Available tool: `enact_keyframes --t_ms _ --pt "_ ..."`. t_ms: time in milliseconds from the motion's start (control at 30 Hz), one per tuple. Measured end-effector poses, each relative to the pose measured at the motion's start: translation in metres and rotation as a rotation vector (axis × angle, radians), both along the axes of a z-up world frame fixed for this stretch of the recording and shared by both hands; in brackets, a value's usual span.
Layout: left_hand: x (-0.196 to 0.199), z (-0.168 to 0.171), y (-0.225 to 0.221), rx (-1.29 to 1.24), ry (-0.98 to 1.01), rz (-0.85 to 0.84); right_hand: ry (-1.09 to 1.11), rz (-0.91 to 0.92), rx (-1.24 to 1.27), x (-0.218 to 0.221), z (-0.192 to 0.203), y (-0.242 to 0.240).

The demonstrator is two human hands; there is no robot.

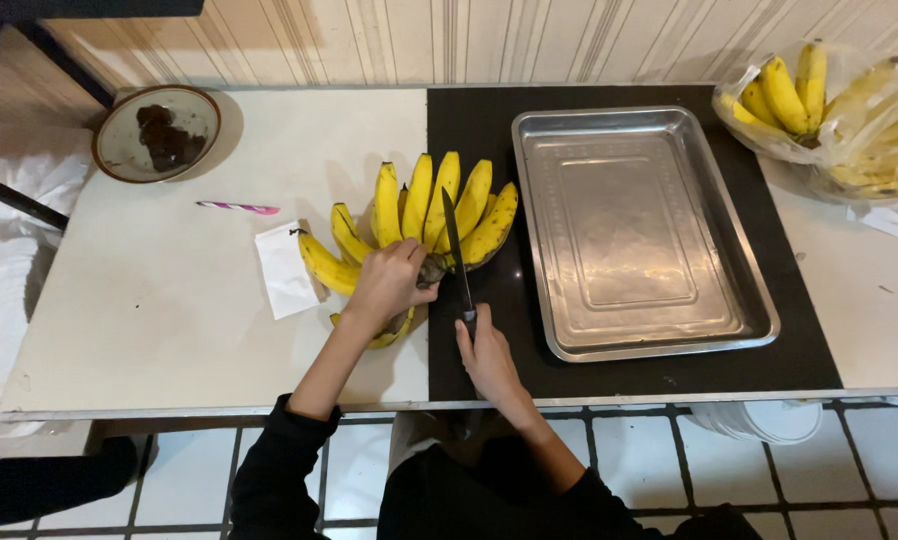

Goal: The person slices bananas off a bunch using a knife and places them onto a metal tray.

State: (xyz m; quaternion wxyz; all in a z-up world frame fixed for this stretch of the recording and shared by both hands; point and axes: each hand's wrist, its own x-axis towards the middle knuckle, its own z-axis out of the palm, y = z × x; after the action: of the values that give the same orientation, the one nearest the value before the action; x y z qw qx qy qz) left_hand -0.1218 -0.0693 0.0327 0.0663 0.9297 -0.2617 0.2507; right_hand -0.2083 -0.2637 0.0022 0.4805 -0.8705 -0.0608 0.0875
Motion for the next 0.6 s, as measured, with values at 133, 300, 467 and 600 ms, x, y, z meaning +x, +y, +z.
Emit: enact_keyframes --t_ms 133,300,467,600 --pt "-0.003 0.004 -0.003 -0.011 0.026 0.020 -0.008 0.001 0.000 0.004 0.016 -0.004" --pt "-0.004 0.016 -0.004 -0.042 0.073 0.025 0.054 0.011 0.154 0.001 0.019 -0.012" --pt "0.003 -0.001 -0.001 -0.034 0.036 0.027 0.073 -0.025 0.019 -0.012 0.005 -0.010" --pt "-0.008 -0.007 -0.008 0.000 0.013 -0.014 -0.024 -0.018 -0.048 0.011 0.002 0.003"
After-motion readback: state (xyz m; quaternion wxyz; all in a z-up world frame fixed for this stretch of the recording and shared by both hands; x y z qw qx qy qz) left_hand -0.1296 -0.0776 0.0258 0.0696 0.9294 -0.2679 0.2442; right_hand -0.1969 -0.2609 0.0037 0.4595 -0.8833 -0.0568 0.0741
